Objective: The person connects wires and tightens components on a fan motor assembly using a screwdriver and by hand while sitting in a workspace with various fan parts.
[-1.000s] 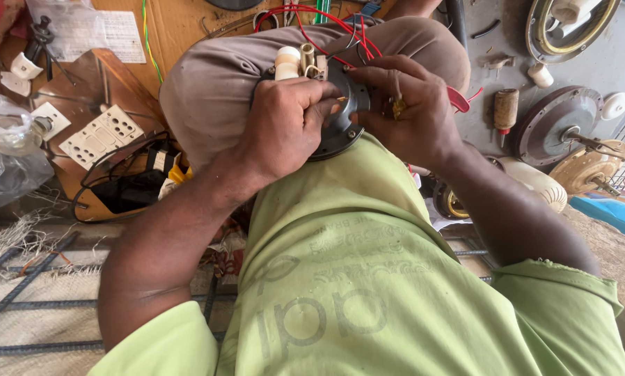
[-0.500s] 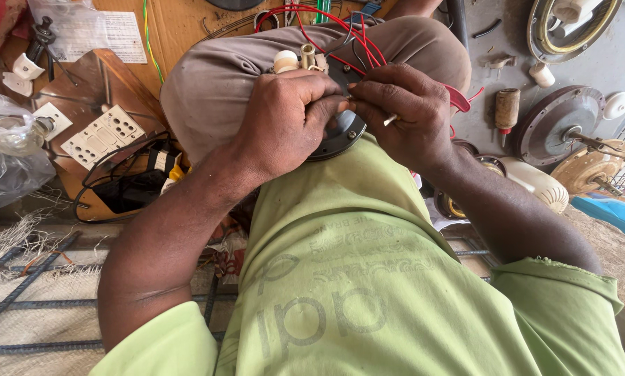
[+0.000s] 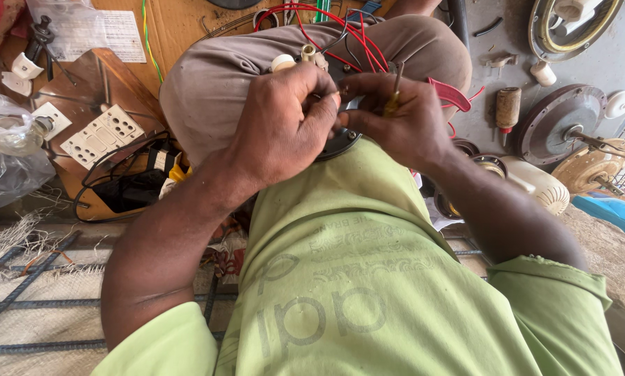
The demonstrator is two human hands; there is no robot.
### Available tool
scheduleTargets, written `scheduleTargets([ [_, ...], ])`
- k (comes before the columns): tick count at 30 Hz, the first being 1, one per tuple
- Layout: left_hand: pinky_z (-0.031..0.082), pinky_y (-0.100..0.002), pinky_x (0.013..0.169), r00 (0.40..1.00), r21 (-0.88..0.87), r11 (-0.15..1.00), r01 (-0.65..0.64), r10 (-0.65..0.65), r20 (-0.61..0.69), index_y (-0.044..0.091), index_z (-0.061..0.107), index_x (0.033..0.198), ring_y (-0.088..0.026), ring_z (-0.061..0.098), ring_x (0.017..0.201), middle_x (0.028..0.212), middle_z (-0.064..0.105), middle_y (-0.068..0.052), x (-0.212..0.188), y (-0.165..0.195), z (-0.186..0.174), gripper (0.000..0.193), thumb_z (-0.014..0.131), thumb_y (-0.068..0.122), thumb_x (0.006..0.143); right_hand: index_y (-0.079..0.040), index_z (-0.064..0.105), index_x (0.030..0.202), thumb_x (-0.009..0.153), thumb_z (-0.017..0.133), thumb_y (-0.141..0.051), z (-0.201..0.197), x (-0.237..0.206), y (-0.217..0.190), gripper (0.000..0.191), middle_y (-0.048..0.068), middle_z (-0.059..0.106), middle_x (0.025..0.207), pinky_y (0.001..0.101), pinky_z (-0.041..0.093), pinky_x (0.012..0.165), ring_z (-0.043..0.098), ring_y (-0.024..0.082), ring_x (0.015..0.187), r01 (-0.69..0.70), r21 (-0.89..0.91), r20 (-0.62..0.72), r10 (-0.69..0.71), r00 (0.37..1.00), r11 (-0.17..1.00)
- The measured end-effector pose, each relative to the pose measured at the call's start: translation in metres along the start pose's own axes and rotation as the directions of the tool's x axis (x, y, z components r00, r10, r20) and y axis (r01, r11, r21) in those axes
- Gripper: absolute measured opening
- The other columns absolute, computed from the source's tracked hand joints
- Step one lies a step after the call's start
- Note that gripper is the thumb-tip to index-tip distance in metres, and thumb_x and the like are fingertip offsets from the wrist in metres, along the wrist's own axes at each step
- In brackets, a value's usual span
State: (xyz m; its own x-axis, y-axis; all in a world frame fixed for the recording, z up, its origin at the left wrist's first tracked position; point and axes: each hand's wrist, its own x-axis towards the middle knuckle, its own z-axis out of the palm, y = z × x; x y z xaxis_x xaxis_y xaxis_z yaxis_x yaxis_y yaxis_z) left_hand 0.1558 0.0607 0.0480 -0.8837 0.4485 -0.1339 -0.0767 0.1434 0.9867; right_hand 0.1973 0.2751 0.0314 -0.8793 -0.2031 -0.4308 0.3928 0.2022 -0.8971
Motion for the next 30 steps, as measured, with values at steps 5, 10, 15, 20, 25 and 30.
scheduleTargets([
  [5, 0.059, -0.030, 0.079, 0.993, -0.006, 0.993, -0.115, 0.115, -0.021, -0.002, 0.064, 0.091, -0.012, 0.070, 0.077, 0.089, 0.068, -0.008, -0.008, 0.003, -0.007, 0.006, 0.066, -0.004, 0.097, 0.000, 0.072, 0.121, 0.099, 0.080, -0.005, 0.010, 0.003, 0.006, 0.024, 0.005, 0.072, 0.113, 0.0239, 0.056, 0.085, 0.066, 0.008, 0.098, 0.107, 0.122, -0.017, -0.105, 0.994, 0.987],
  [10, 0.055, -0.022, 0.059, 0.983, -0.303, 0.936, 0.179, -0.183, 0.016, 0.000, 0.066, 0.099, -0.006, 0.067, 0.080, 0.125, 0.058, -0.001, -0.009, -0.010, -0.005, 0.005, 0.068, 0.002, 0.095, -0.001, 0.072, 0.107, 0.099, 0.077, -0.004, 0.013, 0.009, 0.006, 0.010, 0.006, 0.071, 0.111, 0.0278, 0.057, 0.087, 0.069, 0.013, 0.099, 0.180, 0.065, 0.013, -0.181, 0.983, 0.981],
  [15, 0.052, -0.022, 0.065, 0.968, -0.546, 0.830, 0.116, -0.218, -0.126, 0.006, 0.062, 0.113, -0.006, 0.066, 0.084, 0.105, 0.071, -0.003, -0.011, -0.026, -0.006, 0.005, 0.062, 0.004, 0.109, -0.003, 0.070, 0.110, 0.098, 0.077, -0.001, 0.013, 0.000, 0.003, 0.014, 0.009, 0.069, 0.116, 0.0322, 0.054, 0.096, 0.066, 0.019, 0.109, 0.209, -0.058, 0.028, -0.207, 0.978, 0.976],
  [20, 0.056, -0.024, 0.064, 0.988, -0.161, 0.987, -0.006, -0.018, -0.151, 0.004, 0.061, 0.108, -0.008, 0.069, 0.079, 0.098, 0.073, -0.006, -0.019, -0.025, 0.011, 0.004, 0.063, 0.006, 0.109, -0.003, 0.074, 0.110, 0.096, 0.081, -0.001, 0.008, -0.007, -0.003, 0.015, 0.010, 0.071, 0.112, 0.0303, 0.059, 0.085, 0.071, 0.018, 0.098, 0.366, -0.308, -0.054, -0.400, 0.915, 0.878],
  [25, 0.058, -0.029, 0.066, 0.984, -0.036, 0.995, -0.091, 0.085, -0.159, 0.000, 0.060, 0.104, -0.013, 0.074, 0.073, 0.084, 0.074, -0.010, -0.016, -0.023, 0.024, 0.007, 0.066, 0.004, 0.106, -0.002, 0.077, 0.108, 0.095, 0.082, -0.001, -0.002, -0.006, -0.007, 0.014, 0.012, 0.073, 0.108, 0.0308, 0.060, 0.079, 0.074, 0.019, 0.093, 0.373, -0.431, -0.069, -0.442, 0.894, 0.822],
  [30, 0.060, -0.033, 0.072, 0.958, 0.095, 0.981, -0.167, 0.185, -0.218, -0.001, 0.062, 0.101, -0.023, 0.078, 0.081, 0.087, 0.074, -0.014, -0.012, -0.023, 0.028, 0.010, 0.072, 0.000, 0.100, -0.003, 0.079, 0.104, 0.089, 0.080, 0.000, -0.013, -0.008, -0.006, 0.016, 0.013, 0.075, 0.106, 0.0327, 0.061, 0.079, 0.076, 0.022, 0.091, 0.358, -0.572, -0.026, -0.452, 0.891, 0.738],
])
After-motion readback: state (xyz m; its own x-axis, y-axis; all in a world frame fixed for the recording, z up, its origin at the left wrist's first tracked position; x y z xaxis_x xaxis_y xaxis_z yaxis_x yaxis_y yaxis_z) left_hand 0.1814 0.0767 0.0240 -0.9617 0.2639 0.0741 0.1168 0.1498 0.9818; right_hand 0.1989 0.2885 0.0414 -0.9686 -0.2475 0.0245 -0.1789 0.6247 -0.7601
